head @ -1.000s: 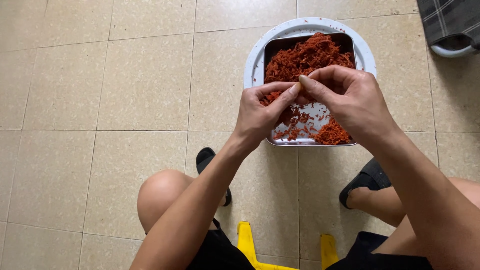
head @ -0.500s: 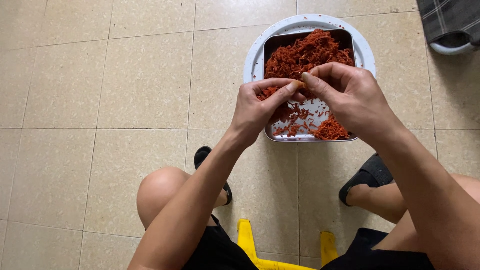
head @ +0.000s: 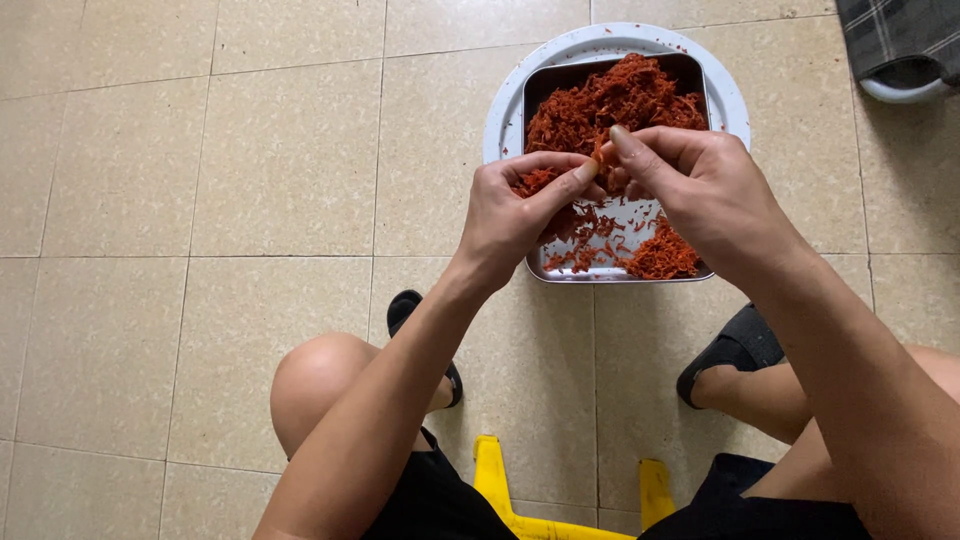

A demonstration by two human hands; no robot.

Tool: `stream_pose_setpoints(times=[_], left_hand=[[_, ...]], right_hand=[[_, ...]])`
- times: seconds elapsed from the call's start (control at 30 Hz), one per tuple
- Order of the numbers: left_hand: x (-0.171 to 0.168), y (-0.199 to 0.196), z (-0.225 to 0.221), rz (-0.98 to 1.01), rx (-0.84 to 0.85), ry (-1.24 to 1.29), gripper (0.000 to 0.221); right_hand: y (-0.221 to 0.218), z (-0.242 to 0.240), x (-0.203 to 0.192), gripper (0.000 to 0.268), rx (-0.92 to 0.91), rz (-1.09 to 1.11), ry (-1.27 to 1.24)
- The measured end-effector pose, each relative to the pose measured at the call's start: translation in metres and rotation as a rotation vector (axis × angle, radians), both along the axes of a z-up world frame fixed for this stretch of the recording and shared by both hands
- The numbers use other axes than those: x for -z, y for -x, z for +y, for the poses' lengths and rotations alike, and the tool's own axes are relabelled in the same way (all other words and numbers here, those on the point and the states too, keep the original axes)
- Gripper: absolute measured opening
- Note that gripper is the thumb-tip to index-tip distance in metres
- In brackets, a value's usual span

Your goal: Manually fluffing and sorting shredded red food ingredients in a metal tray.

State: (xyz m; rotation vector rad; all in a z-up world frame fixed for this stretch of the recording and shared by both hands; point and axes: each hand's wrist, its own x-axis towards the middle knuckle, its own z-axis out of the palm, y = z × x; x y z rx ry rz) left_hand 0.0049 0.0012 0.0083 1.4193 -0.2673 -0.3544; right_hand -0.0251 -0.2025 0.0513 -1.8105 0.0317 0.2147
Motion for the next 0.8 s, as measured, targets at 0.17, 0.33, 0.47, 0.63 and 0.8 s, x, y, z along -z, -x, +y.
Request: stream_pose_setpoints(times=[0.17,0.33,0.47,0.63,0.8], left_hand=[[0.002,0.001,0.001,-0.049,0.017,-0.036,0.030],[-0.001,0.004,0.002,-0.135,-0.003,-0.181,0.029],[-0.004,0.002,0.003,-0.214,-0.029,-0.291,0.025],[-0.009,-0.001,0.010,-0.143,-0.046,-0.470,0.026],[0.003,-0.004,0.009,-0.029,0.138,-0.715,0.028]], right_hand=[[0.002,0.004,-0.004,0.031,-0.001,-0.058,0.056],[0.005,0.006,0.000,0.030,-0.033,-0.144,0.138],[0.006,0.005,0.001,0.028,-0.014,-0.162,0.225],[0.003,-0.005,-0.008,0.026,-0.001,-0.102,0.280],[0.001,-0.004,0.001,0.031,-0.224,0.078,0.579]])
